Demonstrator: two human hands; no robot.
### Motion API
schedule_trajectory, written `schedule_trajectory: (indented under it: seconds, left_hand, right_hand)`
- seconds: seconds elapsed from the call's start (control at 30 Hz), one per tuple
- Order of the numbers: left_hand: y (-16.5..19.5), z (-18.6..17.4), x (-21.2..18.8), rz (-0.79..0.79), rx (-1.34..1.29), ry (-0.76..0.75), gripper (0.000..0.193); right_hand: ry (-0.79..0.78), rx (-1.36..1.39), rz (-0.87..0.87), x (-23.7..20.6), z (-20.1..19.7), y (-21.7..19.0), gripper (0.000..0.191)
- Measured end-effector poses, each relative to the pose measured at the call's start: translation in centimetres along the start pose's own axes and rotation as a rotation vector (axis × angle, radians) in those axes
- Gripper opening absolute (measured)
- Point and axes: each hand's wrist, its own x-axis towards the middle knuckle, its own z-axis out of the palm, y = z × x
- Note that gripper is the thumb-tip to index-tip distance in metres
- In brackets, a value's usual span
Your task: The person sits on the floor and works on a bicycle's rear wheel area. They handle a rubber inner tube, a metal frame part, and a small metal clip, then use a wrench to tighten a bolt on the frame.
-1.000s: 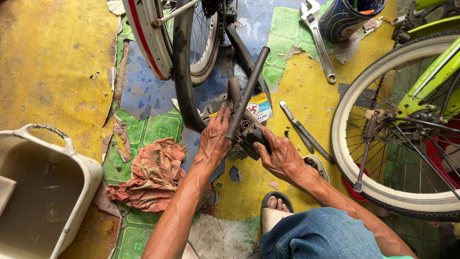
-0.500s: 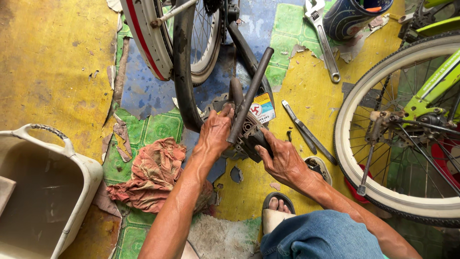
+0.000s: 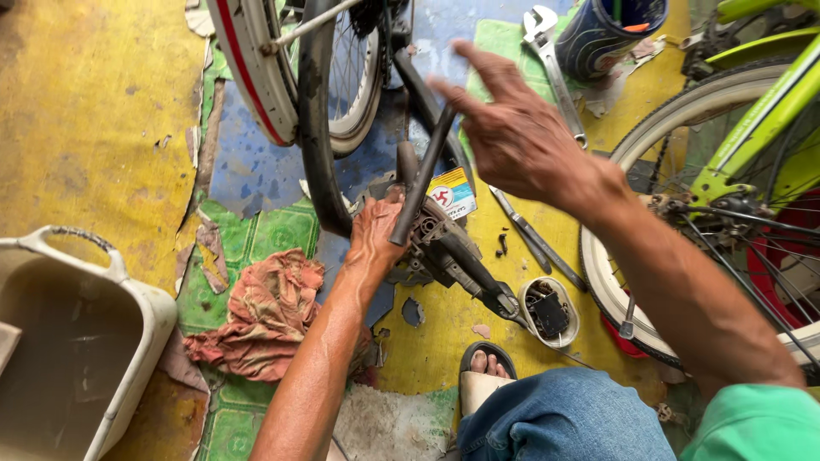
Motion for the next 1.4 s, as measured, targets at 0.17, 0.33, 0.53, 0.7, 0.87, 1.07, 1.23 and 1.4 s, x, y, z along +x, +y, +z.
schedule_trajectory:
  seconds: [0.17,0.33,0.53,0.7,0.87,1.07,1.23,1.4]
  left_hand:
    - [-0.2,0.6,-0.2,-0.016,0.024,0.004,0.045]
    - [-0.8,1.9,0.6,-0.019,0.017,0.044,0.053]
    - [-0.4,1.4,0.2,-0.036,0.061,-0.014,0.051]
    - [0.3,0.4,-0.1,-0.004,0.027,0.113,0.07]
    - [0.7,-0.3,0.0,-0.114,0.013,-0.068,0.045]
    - [0.6,0.0,0.1,-0.132,0.028,-0.082,0.047]
    - [0.7,0.2,0.1,-0.099,0.032,-0.011,0.055]
    - [1.3,-0.8,-0.5,-0.109,0.024,-0.039,0.052]
  right_hand:
    - [-0.723,-0.36,0.16,-0.1,-5.5,-3.4,0.031]
    - [-0.485,0.781,-0.237,-2.4,-7.6,-7.6,0.043]
    - [-0.026,-0.057,-0.346,0.8,-4.4,-3.5,0.057]
    - [-0.101,-0.093,-0.424,2.0,-2.9,-2.8,0.037]
    - [-0.461,-0.135,-0.204,3.7,-2.6,-2.9,0.038]
    - [-0.42,-0.144,-0.064,2.9,-1.7,-2.8,0.03]
    - [-0.094,-0.071,-0.438,1.7,-1.6,-2.8,0.048]
    - [-0.353,-0.134,-0.389,2.1,-2.5,-3.3,0.058]
